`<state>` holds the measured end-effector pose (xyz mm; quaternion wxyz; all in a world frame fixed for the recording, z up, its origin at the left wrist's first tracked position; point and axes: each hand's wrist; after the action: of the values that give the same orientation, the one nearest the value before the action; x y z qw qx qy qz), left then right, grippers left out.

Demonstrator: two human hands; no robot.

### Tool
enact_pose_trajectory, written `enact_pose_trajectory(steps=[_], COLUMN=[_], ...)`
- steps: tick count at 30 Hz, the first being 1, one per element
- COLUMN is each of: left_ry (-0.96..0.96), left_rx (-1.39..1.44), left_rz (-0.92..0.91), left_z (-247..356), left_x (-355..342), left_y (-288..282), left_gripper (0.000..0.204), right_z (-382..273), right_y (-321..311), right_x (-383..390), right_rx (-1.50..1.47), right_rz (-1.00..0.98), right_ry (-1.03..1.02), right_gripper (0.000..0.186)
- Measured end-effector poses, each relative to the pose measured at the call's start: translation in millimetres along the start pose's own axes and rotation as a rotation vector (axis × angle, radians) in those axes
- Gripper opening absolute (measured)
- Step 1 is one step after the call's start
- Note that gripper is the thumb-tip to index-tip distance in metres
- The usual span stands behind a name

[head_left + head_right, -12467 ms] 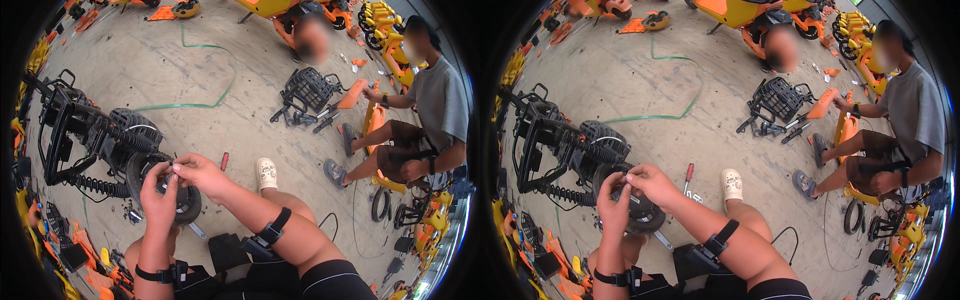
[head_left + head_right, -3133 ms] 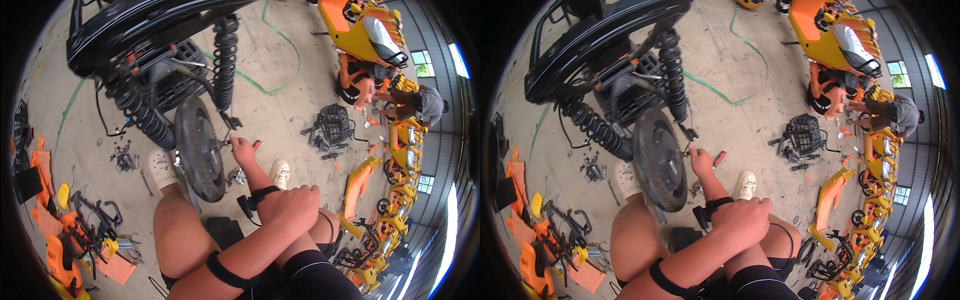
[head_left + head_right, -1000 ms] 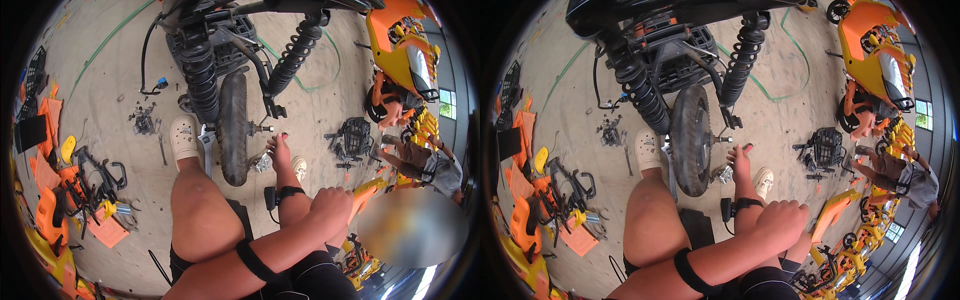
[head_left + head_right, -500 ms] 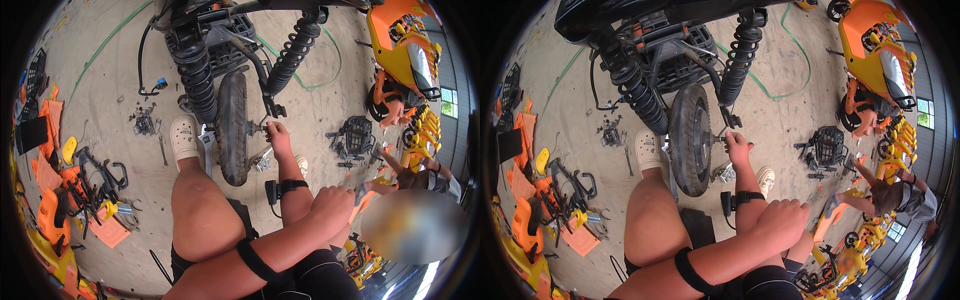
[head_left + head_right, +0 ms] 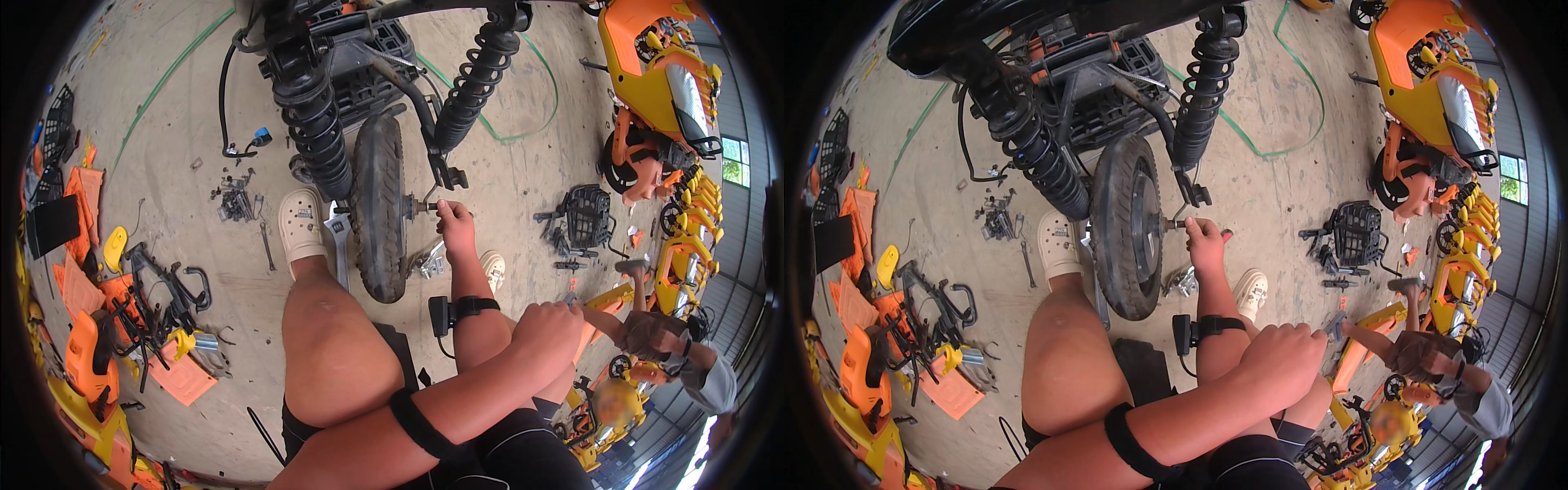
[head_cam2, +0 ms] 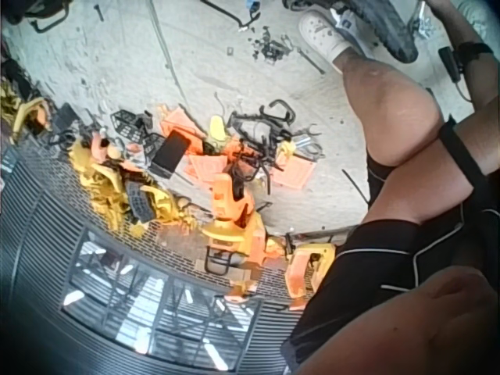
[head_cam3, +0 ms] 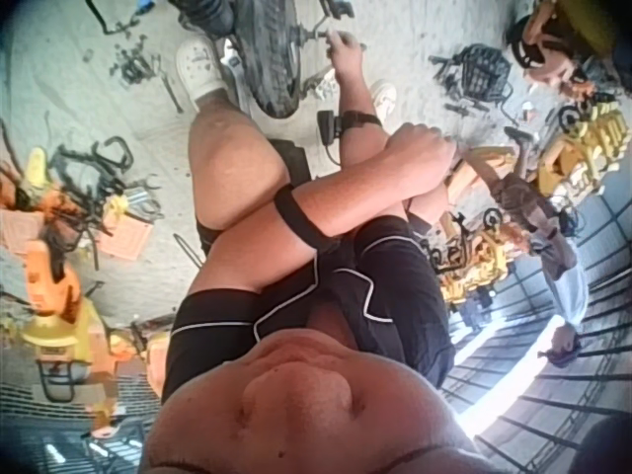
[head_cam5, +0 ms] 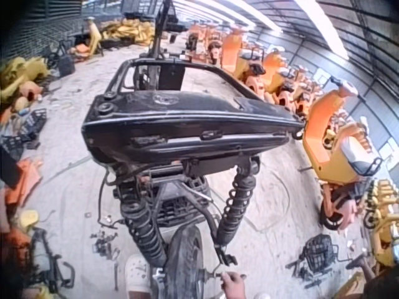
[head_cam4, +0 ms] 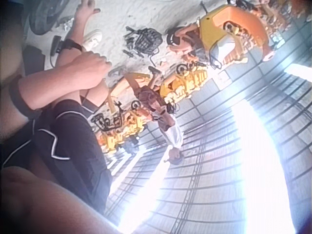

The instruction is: The person installs a rear wheel motor onto a scooter frame by hand. They align the motor axle with the frame, thread a connector cable through the assembly, and use a wrench to tighten the axle nuts.

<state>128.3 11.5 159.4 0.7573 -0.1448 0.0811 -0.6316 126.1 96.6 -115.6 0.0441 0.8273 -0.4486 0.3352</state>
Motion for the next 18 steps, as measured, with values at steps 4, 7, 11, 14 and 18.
enact_pose_trajectory(steps=[4, 7, 11, 14, 18], left_ry=[-0.003, -0.005, -0.002, 0.000, 0.005], left_rx=[0.013, 0.002, 0.018, -0.007, 0.008], left_rz=[-0.003, 0.016, 0.002, -0.016, -0.012], left_z=[1.4, 2.6, 4.8, 5.2, 4.1], left_x=[1.2, 1.8, 3.6, 5.8, 8.6], left_y=[2.0, 4.2, 1.2, 0.7, 3.1], left_gripper=[0.013, 0.014, 0.015, 0.015, 0.015], right_z=[2.7, 0.6, -0.1, -2.9, -22.6], right_y=[2.5, 4.6, 6.4, 13.0, 13.8], right_x=[4.6, 8.5, 10.4, 15.4, 7.3], right_rx=[-0.016, -0.009, -0.029, -0.104, -0.036], right_rz=[0.016, -0.009, -0.030, 0.009, 0.141], right_ry=[-0.044, -0.053, -0.009, -0.085, 0.111], right_gripper=[0.033, 0.033, 0.040, 0.048, 0.059])
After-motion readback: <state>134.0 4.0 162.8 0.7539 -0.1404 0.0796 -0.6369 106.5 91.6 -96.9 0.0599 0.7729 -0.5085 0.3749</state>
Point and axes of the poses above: each hand's wrist, its own x-axis away from the middle knuckle, its own y-axis out of the palm, z = x × y, and after that the axes turned 2 degrees about -x, right-handed
